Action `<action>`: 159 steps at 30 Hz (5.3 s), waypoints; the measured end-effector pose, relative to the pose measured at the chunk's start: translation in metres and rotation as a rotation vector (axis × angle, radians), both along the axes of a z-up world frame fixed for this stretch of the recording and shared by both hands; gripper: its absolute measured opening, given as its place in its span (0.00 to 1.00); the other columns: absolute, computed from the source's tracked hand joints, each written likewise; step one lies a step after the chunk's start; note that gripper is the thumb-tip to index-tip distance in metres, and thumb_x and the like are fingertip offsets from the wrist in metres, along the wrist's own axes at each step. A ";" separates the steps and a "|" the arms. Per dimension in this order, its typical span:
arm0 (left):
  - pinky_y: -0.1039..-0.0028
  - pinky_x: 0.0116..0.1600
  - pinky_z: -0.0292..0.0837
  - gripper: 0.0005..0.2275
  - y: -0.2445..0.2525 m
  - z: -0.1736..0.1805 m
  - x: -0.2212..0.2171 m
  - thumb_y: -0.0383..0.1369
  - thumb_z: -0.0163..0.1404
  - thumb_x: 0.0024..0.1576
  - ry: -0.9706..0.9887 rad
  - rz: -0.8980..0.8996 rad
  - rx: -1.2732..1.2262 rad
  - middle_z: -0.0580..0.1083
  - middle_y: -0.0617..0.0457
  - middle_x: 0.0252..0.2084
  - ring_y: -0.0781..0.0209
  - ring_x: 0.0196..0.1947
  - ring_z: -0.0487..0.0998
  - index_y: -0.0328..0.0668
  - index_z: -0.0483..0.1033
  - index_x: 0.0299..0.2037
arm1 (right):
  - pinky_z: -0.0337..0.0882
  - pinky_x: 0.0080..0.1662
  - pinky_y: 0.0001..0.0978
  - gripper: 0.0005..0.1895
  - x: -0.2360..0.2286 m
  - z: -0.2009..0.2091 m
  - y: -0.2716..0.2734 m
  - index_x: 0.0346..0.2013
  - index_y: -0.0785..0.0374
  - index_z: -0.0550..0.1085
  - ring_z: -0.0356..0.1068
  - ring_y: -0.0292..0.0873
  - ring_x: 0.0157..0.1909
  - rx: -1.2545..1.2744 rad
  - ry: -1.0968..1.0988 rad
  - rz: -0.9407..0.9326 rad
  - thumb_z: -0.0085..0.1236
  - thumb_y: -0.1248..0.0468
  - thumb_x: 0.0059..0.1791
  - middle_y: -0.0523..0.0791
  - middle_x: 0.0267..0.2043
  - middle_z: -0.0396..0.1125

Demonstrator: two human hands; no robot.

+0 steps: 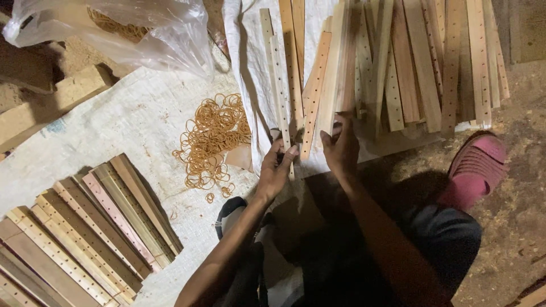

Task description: Bundling wooden slats together using rubber bands

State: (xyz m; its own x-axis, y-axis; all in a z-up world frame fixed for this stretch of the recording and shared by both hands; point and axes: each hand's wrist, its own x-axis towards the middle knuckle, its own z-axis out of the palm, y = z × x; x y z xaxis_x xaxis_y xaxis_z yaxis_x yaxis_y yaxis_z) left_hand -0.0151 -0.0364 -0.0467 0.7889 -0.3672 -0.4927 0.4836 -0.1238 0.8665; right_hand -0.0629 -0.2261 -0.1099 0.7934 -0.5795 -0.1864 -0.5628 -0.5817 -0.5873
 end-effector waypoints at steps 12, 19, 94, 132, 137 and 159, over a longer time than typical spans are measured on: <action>0.70 0.48 0.72 0.13 0.024 -0.001 0.022 0.38 0.52 0.64 -0.036 0.141 -0.102 0.76 0.53 0.38 0.64 0.41 0.72 0.43 0.75 0.55 | 0.74 0.38 0.41 0.22 -0.002 0.043 0.062 0.58 0.66 0.72 0.72 0.48 0.36 0.442 -0.349 0.159 0.64 0.70 0.49 0.52 0.37 0.70; 0.82 0.34 0.75 0.17 0.046 -0.020 0.022 0.34 0.54 0.62 0.100 0.277 -0.223 0.78 0.53 0.38 0.71 0.30 0.77 0.37 0.73 0.59 | 0.77 0.41 0.45 0.24 -0.014 0.026 0.071 0.62 0.58 0.73 0.74 0.55 0.45 0.584 -0.255 0.423 0.63 0.62 0.51 0.53 0.50 0.68; 0.73 0.33 0.61 0.13 0.188 0.081 0.029 0.41 0.61 0.56 -0.066 0.402 0.332 0.68 0.52 0.19 0.63 0.23 0.66 0.43 0.75 0.31 | 0.76 0.40 0.48 0.09 0.073 -0.027 0.223 0.39 0.50 0.77 0.75 0.53 0.37 0.069 -0.230 0.640 0.67 0.62 0.46 0.42 0.33 0.68; 0.47 0.49 0.74 0.12 0.183 0.020 0.003 0.39 0.52 0.57 -0.105 -0.150 0.544 0.76 0.35 0.35 0.29 0.43 0.79 0.46 0.70 0.47 | 0.75 0.44 0.33 0.11 0.074 0.085 0.183 0.44 0.66 0.72 0.73 0.41 0.36 0.950 -0.060 0.407 0.50 0.59 0.56 0.47 0.35 0.69; 0.45 0.48 0.75 0.13 0.177 0.002 -0.003 0.37 0.52 0.57 -0.145 -0.233 0.555 0.77 0.36 0.35 0.29 0.41 0.80 0.47 0.69 0.50 | 0.74 0.49 0.34 0.12 0.076 0.107 0.182 0.44 0.69 0.72 0.72 0.41 0.42 0.844 -0.062 0.377 0.49 0.61 0.57 0.50 0.40 0.72; 0.75 0.30 0.67 0.10 0.153 0.038 0.022 0.38 0.58 0.56 0.100 0.429 0.242 0.69 0.55 0.22 0.64 0.22 0.71 0.41 0.74 0.39 | 0.62 0.61 0.51 0.14 0.019 0.064 0.180 0.25 0.67 0.69 0.64 0.62 0.62 0.917 -0.296 0.763 0.51 0.63 0.54 0.61 0.64 0.62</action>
State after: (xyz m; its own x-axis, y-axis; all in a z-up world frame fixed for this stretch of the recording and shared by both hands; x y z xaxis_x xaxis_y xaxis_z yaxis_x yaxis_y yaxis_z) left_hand 0.0068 0.1161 -0.0089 0.7880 0.1143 -0.6049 0.6145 -0.0873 0.7841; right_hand -0.0436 -0.0458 -0.0464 0.9524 0.3026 -0.0358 -0.0350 -0.0081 -0.9994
